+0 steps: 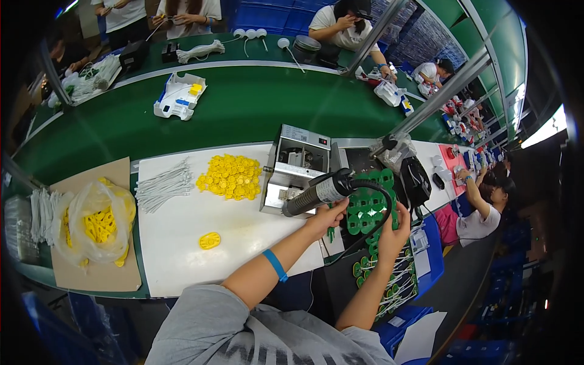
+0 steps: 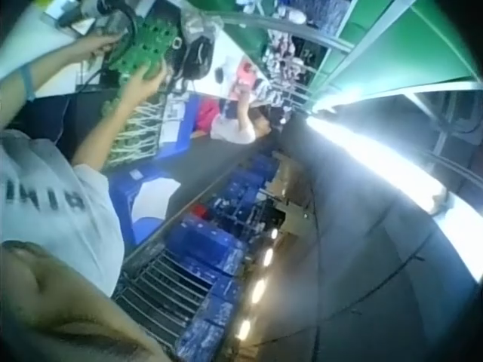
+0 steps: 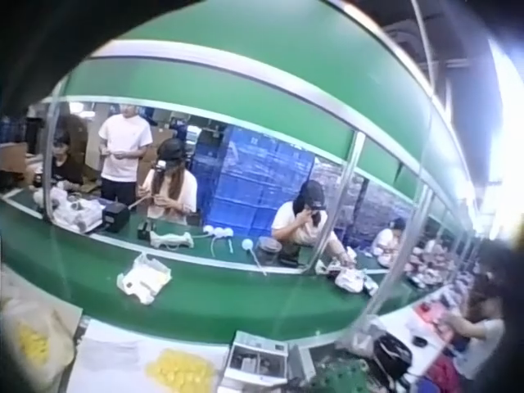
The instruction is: Assembling components onto LED circuit boards using an electric screwdriver.
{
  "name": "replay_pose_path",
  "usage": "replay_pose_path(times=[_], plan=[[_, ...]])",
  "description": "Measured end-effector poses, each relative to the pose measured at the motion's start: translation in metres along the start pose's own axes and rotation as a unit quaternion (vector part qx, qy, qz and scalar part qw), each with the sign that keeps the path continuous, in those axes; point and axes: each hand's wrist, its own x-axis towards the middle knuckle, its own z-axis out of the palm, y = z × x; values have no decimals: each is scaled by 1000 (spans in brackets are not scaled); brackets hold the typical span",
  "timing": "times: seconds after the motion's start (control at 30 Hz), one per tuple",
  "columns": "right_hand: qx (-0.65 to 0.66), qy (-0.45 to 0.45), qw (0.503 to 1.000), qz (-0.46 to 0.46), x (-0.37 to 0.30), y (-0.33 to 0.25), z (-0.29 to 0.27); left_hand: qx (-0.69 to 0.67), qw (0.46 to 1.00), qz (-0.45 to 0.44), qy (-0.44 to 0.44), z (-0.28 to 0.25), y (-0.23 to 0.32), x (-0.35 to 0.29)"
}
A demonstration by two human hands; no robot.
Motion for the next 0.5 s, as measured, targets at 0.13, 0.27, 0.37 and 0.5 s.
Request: replay_pose_path(times=[0.13, 0.27, 0.37, 0.5], plan=[[90, 50, 992, 73, -18, 18, -18, -35, 998, -16, -43, 6, 2, -2], [229, 57, 948, 215, -31, 25, -33, -109, 989, -34, -96, 15, 1, -4], [348, 72, 905, 234, -31, 44, -46, -95, 987, -45, -118, 25, 1, -1], [369, 157, 880, 255, -21, 51, -77, -91, 984, -41, -149, 39, 2, 8]])
